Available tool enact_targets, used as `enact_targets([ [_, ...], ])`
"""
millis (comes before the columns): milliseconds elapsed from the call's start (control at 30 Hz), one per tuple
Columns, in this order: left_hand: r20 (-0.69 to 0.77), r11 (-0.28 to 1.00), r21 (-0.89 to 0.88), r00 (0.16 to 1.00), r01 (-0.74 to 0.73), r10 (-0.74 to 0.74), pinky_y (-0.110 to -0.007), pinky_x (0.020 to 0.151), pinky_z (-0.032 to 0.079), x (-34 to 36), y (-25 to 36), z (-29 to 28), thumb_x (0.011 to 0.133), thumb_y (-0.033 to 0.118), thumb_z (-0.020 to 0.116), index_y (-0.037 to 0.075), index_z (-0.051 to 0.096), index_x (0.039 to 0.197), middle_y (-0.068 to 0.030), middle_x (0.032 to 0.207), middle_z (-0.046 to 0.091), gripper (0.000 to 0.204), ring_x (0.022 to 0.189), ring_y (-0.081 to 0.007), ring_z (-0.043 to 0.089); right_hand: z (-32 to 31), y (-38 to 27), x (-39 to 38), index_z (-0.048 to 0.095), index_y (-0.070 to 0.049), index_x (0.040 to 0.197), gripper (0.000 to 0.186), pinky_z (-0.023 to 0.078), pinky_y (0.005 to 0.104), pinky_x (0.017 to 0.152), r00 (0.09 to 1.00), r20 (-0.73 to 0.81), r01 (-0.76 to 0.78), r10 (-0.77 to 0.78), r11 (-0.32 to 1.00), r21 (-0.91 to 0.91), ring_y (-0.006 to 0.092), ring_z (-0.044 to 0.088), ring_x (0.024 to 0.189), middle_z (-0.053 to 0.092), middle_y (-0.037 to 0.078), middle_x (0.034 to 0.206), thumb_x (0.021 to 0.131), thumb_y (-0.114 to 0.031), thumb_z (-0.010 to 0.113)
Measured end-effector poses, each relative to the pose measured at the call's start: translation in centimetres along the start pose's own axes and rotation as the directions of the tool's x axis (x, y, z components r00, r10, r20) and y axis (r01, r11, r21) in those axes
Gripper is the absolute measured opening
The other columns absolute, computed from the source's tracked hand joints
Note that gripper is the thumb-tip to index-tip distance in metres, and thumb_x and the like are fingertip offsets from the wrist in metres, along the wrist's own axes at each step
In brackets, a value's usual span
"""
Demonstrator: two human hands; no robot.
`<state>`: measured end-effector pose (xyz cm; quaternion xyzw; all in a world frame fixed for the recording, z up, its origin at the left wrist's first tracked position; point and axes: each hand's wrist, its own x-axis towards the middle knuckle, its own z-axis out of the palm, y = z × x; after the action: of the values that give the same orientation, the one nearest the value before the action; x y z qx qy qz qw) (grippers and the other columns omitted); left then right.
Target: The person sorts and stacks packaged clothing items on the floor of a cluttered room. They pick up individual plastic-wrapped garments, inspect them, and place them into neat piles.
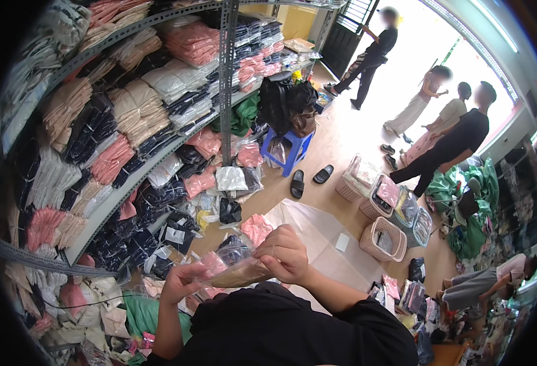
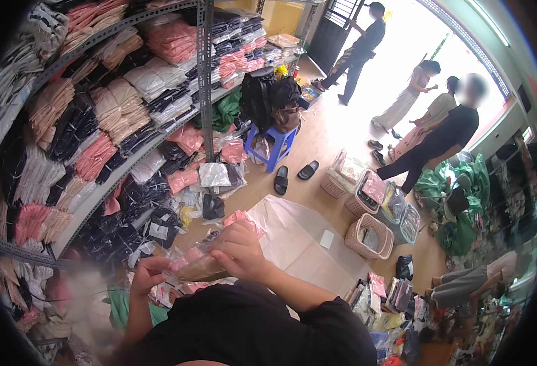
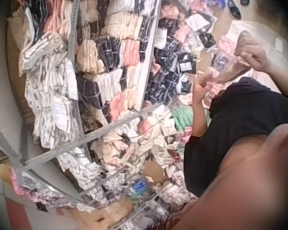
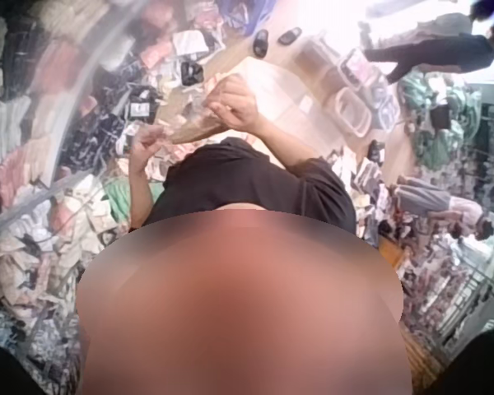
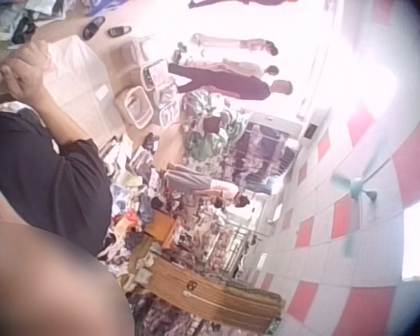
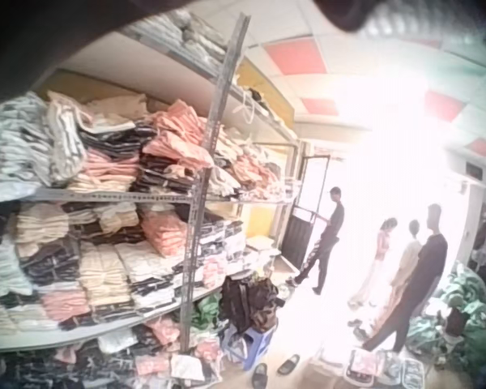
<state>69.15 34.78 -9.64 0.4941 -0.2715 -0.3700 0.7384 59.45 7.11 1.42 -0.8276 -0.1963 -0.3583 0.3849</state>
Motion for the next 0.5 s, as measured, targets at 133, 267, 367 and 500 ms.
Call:
enact_targets([
  [133, -0.033, 0.999, -0.026, 0.999, 0.042, -0.043, -0.025, 0.082, 0.046, 0.3, -0.1, 0.0, 0.068, -0.001, 0.072, -0.005, 0.056, 0.114, -0.0078, 0.105, 0.062, 0.048, 0.092, -0.0123, 0.059, -0.6, 0.0, 0.2, 0.065, -0.004, 0.076, 0.011, 0.039, 0.0322, 0.065, 1.000, 0.011, 0.021, -0.021, 0.999, -0.038, 0.0195, 0.055, 0.069, 0.062, 0.005, 0.074, 0.081, -0.013, 0.060],
  [267, -0.100, 0.994, -0.103, 0.994, 0.027, -0.037, -0.022, 0.078, 0.046, 0.2, 1.1, -0.6, 0.069, 0.003, 0.074, -0.005, 0.055, 0.115, -0.0059, 0.097, 0.063, 0.050, 0.086, -0.0097, 0.059, -1.3, -0.5, 0.4, 0.064, -0.006, 0.076, 0.007, 0.040, 0.0343, 0.066, 0.997, 0.045, 0.069, -0.066, 0.996, -0.065, 0.0206, 0.054, 0.069, 0.059, 0.005, 0.075, 0.075, -0.013, 0.065],
  [367, -0.152, 0.978, -0.204, 0.988, -0.034, 0.003, -0.022, 0.071, 0.045, -0.6, 1.3, -1.0, 0.072, 0.014, 0.074, -0.005, 0.056, 0.114, -0.0035, 0.086, 0.062, 0.049, 0.075, -0.0092, 0.056, -1.0, -0.8, 0.6, 0.063, -0.006, 0.074, 0.008, 0.040, 0.0340, 0.065, 0.996, 0.042, 0.085, -0.083, 0.995, -0.050, 0.0208, 0.054, 0.069, 0.058, 0.005, 0.073, 0.075, -0.014, 0.065],
  [500, -0.348, 0.956, -0.275, 0.938, -0.105, 0.003, -0.023, 0.057, 0.040, -1.6, 1.1, -0.7, 0.082, 0.022, 0.065, -0.005, 0.057, 0.110, -0.0010, 0.070, 0.056, 0.040, 0.058, -0.0098, 0.049, 0.2, 0.1, 0.5, 0.064, -0.006, 0.073, 0.015, 0.040, 0.0323, 0.062, 0.996, 0.013, 0.092, -0.092, 0.996, -0.002, 0.0197, 0.054, 0.065, 0.058, 0.003, 0.069, 0.080, -0.019, 0.063],
])
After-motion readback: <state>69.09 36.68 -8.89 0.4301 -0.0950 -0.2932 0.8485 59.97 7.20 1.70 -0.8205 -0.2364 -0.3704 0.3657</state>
